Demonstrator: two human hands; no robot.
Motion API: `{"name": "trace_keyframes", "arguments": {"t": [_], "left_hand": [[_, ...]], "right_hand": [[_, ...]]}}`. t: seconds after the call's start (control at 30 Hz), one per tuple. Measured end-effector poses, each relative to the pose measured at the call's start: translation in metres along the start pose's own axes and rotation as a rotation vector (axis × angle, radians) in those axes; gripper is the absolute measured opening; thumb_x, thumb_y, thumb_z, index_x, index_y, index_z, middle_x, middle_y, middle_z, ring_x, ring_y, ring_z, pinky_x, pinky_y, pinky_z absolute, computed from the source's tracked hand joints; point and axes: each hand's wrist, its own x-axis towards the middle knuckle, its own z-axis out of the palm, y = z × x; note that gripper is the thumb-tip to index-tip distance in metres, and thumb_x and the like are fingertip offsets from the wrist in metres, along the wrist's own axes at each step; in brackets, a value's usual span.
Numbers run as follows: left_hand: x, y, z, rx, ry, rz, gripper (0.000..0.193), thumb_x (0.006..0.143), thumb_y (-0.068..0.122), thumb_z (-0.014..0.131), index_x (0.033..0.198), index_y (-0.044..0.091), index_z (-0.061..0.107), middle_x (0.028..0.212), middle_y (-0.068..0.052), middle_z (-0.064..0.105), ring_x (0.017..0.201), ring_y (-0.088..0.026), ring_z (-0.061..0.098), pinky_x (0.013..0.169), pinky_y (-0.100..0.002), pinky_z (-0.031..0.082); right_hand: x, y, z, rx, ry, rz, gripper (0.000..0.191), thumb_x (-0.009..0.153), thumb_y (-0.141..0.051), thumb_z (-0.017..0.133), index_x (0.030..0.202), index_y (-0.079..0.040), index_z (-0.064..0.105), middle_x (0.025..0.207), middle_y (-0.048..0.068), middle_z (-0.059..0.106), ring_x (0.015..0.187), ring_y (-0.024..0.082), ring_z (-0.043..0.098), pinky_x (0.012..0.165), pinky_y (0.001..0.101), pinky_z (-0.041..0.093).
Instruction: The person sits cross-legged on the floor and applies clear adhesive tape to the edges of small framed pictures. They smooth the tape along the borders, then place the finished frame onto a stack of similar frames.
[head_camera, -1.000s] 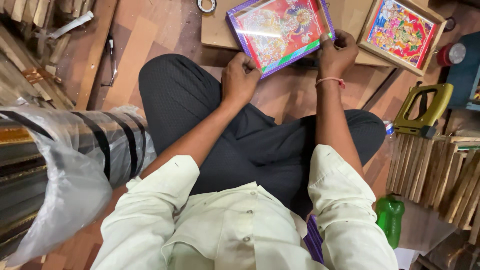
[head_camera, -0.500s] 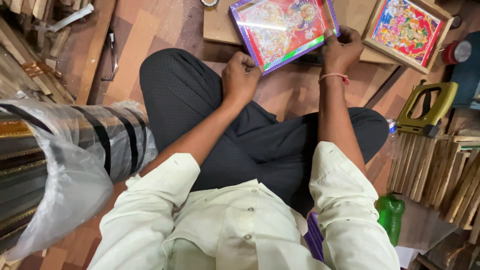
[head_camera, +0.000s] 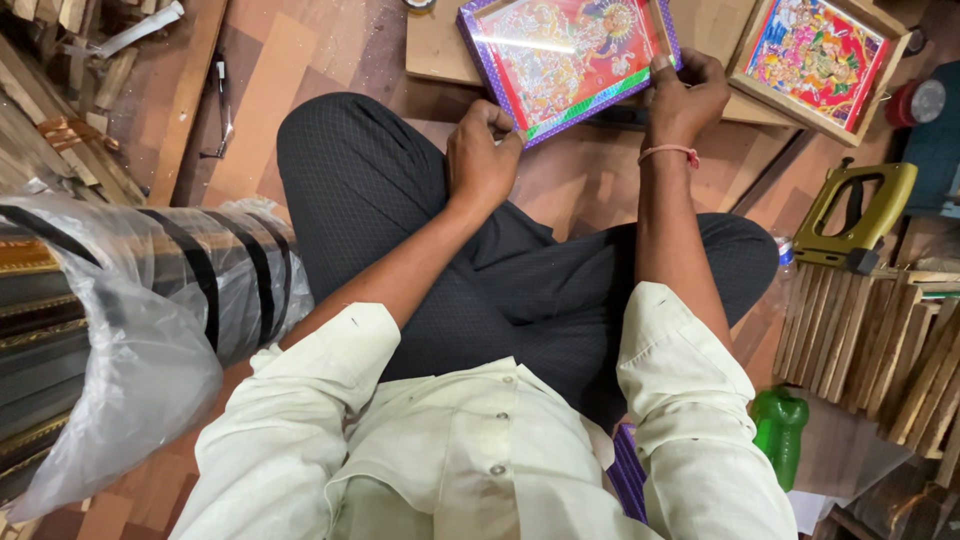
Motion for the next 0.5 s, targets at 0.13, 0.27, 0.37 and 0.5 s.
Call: {"name": "trace_keyframes", "arguments": {"t": [0.13, 0.27, 0.37, 0.5], "left_hand": [[0.000, -0.004, 0.003, 0.010, 0.006, 0.018, 0.021, 0.078, 0.010, 0.079, 0.089, 0.003, 0.063, 0.083, -0.010, 0.073, 0.079, -0.026, 0.073, 0.073, -0.039, 0.056], [0.000, -0.009, 0.007, 0.016, 0.032, 0.024, 0.029, 0.078, 0.010, 0.079, 0.098, 0.003, 0.059, 0.083, -0.009, 0.071, 0.077, -0.026, 0.072, 0.070, -0.040, 0.054], [-0.001, -0.013, 0.010, 0.024, 0.042, 0.011, 0.038, 0.078, 0.010, 0.078, 0.106, 0.003, 0.054, 0.080, -0.009, 0.069, 0.075, -0.027, 0.071, 0.070, -0.041, 0.053], [-0.001, -0.018, 0.014, -0.079, 0.044, -0.044, 0.041, 0.078, 0.009, 0.076, 0.111, 0.002, 0.052, 0.074, -0.009, 0.067, 0.071, -0.024, 0.069, 0.070, -0.039, 0.053]], "right_hand": [[0.000, -0.001, -0.001, -0.006, 0.005, -0.002, 0.020, 0.078, 0.000, 0.085, 0.093, 0.002, 0.072, 0.083, 0.005, 0.075, 0.073, 0.012, 0.068, 0.070, 0.0267, 0.058], [0.006, 0.002, -0.002, 0.001, 0.017, 0.090, 0.017, 0.076, -0.001, 0.085, 0.090, 0.003, 0.075, 0.080, 0.005, 0.076, 0.070, 0.012, 0.069, 0.067, 0.0268, 0.058], [0.011, 0.003, 0.000, -0.094, 0.045, 0.084, 0.019, 0.077, -0.006, 0.086, 0.091, 0.002, 0.076, 0.081, 0.006, 0.077, 0.071, 0.014, 0.069, 0.068, 0.0277, 0.057], [-0.014, -0.002, 0.006, -0.311, 0.145, -0.004, 0.054, 0.071, -0.015, 0.091, 0.117, 0.002, 0.067, 0.107, 0.017, 0.067, 0.093, 0.026, 0.068, 0.086, 0.0365, 0.056]]}}
